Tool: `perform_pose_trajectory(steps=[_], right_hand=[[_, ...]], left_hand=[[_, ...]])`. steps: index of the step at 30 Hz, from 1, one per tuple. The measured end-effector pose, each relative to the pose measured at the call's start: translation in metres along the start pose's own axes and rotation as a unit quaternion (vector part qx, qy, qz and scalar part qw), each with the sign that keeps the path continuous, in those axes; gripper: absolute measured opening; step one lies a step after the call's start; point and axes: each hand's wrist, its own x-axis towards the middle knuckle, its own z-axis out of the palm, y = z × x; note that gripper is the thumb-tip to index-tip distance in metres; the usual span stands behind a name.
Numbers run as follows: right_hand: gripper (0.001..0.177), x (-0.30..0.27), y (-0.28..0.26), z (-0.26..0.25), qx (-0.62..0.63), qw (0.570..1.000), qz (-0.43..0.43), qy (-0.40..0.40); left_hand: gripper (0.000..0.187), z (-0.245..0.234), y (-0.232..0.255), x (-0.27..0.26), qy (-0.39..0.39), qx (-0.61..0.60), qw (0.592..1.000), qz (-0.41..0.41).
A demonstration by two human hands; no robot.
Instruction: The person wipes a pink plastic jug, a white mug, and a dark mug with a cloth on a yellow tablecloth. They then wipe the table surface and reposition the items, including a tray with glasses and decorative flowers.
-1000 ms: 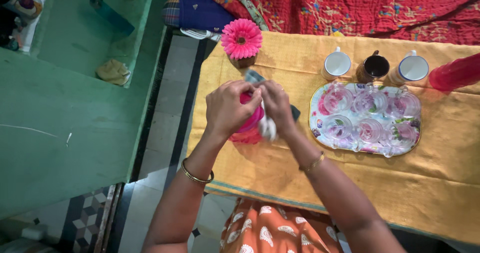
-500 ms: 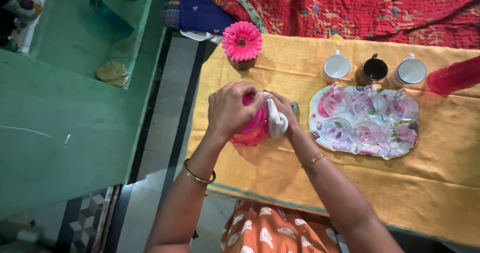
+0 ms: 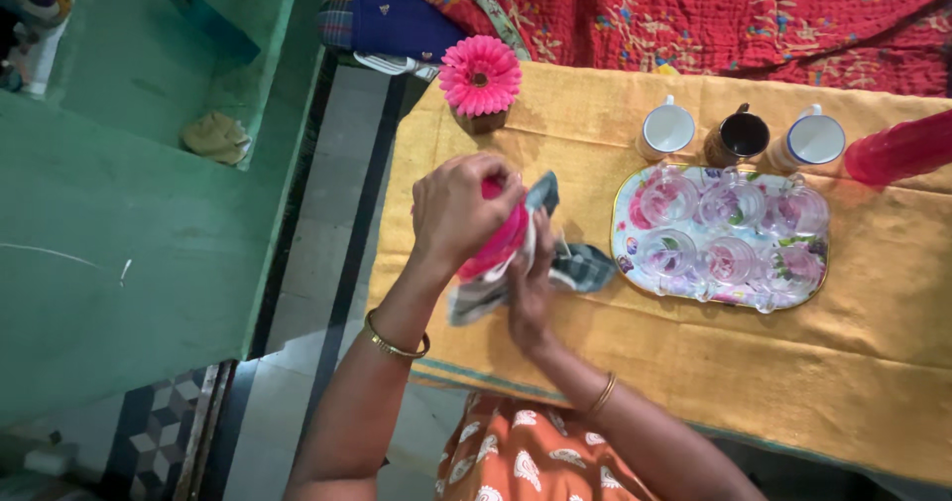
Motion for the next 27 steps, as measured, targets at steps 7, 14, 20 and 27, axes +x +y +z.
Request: perform_pose_trajectory(steps=[7,14,20,27], right_hand=[[0.037,0.100,0.103,-0.040,0.453,0.831,0.299,-0.122],[0.037,0.073,0.080,-0.046,0.240,0.938,0.247,-0.038],[0.045,0.015,0.002,-0.028,0.070,0.993,0.090,0.032],[0.047,0.022,-0.027,-0.010,0.158,0.986,0.041,0.014]], left_hand=[[0.024,-0.006,-0.008,0.016,-0.082,0.023,0.991,0.107],[0.067,-0.009,0.005,-0.007,0.052,0.293,0.940,0.164],[0.040,0.009,0.017,-0.044,0.087,0.149,0.985,-0.025],[0.017,-0.001,0.010,-0.035,0.060,0.012,0.995,0.073]])
